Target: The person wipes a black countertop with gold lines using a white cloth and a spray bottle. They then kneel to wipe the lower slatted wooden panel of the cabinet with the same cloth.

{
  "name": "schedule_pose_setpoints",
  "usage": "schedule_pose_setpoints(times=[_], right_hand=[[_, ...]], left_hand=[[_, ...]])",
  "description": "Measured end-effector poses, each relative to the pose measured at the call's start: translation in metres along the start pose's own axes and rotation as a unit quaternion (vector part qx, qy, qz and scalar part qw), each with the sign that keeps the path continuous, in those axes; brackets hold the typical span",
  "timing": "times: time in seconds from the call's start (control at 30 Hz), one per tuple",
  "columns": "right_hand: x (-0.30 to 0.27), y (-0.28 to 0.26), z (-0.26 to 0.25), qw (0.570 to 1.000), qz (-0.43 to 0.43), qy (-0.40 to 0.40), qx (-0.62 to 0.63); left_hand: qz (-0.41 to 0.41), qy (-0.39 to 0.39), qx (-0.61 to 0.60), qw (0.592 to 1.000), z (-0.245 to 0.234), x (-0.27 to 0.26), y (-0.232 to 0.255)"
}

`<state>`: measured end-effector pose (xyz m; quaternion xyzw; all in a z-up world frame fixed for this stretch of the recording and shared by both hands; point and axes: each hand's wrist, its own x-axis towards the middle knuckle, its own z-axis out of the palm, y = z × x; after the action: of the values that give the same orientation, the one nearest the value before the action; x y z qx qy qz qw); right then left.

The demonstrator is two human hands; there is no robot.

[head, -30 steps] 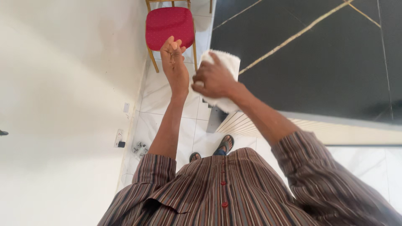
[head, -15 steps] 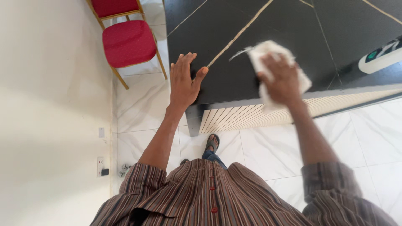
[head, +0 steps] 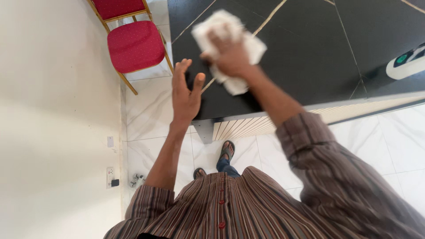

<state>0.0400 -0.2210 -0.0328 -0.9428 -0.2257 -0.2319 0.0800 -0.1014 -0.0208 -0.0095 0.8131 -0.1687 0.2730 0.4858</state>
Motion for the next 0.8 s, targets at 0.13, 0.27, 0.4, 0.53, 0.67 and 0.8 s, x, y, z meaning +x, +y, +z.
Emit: schedule_pose_setpoints(times=[0.13, 0.27, 0.4, 0.53, 0.67, 0.8], right_hand=[[0.005, -0.071, -0.004, 0.987, -0.121, -0.045, 0.096], [0.030, -0.004, -0.006, 0.994, -0.084, -0.023, 0.059], [0.024, 0.165, -0.035, 0.994, 0.108, -0.016, -0.006], [-0.010, 0.273, -0.083, 0.938, 0.342, -0.058, 0.007], [0.006, 0.295, -0.093, 0.894, 0.442, -0.078, 0.014], [0.074, 0.260, -0.056, 0.948, 0.312, -0.059, 0.014]], left_hand=[[-0.043, 0.030, 0.008, 0.999, -0.013, 0.017, 0.007], [0.032, 0.042, 0.075, 0.996, -0.008, 0.063, -0.002], [-0.008, -0.014, 0.118, 0.993, 0.018, 0.129, -0.039], [-0.083, 0.007, 0.199, 0.976, 0.044, 0.181, -0.080], [-0.159, -0.006, 0.203, 0.966, 0.068, 0.191, -0.087], [-0.163, -0.011, 0.208, 0.964, 0.063, 0.192, -0.086]])
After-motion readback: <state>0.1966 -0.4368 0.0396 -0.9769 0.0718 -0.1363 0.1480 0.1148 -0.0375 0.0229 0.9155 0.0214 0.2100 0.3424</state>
